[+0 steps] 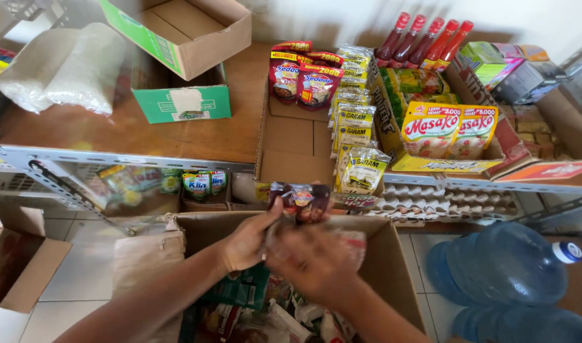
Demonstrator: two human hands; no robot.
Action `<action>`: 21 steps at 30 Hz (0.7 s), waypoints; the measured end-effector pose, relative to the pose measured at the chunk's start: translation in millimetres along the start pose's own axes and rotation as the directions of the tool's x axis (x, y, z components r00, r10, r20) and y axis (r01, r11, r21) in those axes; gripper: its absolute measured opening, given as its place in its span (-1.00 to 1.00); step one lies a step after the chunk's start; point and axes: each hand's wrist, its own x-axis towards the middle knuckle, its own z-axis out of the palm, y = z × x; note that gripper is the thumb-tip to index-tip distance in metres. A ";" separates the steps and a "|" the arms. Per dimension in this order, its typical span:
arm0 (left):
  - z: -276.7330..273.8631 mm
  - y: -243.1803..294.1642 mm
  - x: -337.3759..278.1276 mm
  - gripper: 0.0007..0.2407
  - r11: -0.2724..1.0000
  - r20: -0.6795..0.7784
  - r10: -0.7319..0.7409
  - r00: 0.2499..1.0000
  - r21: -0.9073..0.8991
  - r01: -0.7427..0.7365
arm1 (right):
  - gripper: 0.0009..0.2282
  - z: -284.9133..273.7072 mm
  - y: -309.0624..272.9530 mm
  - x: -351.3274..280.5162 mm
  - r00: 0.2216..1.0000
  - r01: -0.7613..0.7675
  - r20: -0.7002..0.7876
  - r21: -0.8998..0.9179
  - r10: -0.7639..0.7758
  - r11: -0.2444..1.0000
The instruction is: Cleaning seasoning packets with a cloth and organizing them from a box onto retail shelves.
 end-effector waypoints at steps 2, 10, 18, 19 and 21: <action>3.2 4.6 -3.7 -0.36 0.999 0.033 -0.005 0.999 -0.049 0.007 | -0.76 0.6 -4.2 -0.8 0.990 0.094 0.091 0.118 -0.105 0.989; -19.3 -17.3 3.7 -0.42 0.998 0.113 0.016 0.993 -0.059 -0.009 | -0.74 -9.0 29.4 16.7 0.968 -0.224 -0.118 0.007 0.223 0.975; 37.2 30.0 -10.6 -0.31 0.954 0.056 0.186 0.981 -0.250 -0.166 | -0.73 -6.6 7.8 16.8 0.997 0.041 -0.062 0.080 -0.036 0.996; 42.2 33.7 -12.8 -0.32 0.953 0.005 0.220 0.975 -0.217 -0.214 | -0.73 -2.9 13.8 14.0 0.993 -0.024 -0.118 0.009 0.025 1.000; 25.0 23.8 -9.8 -0.32 0.942 0.095 0.257 0.962 -0.246 -0.227 | -0.78 -7.4 22.2 16.0 0.978 -0.170 -0.113 0.070 0.177 0.983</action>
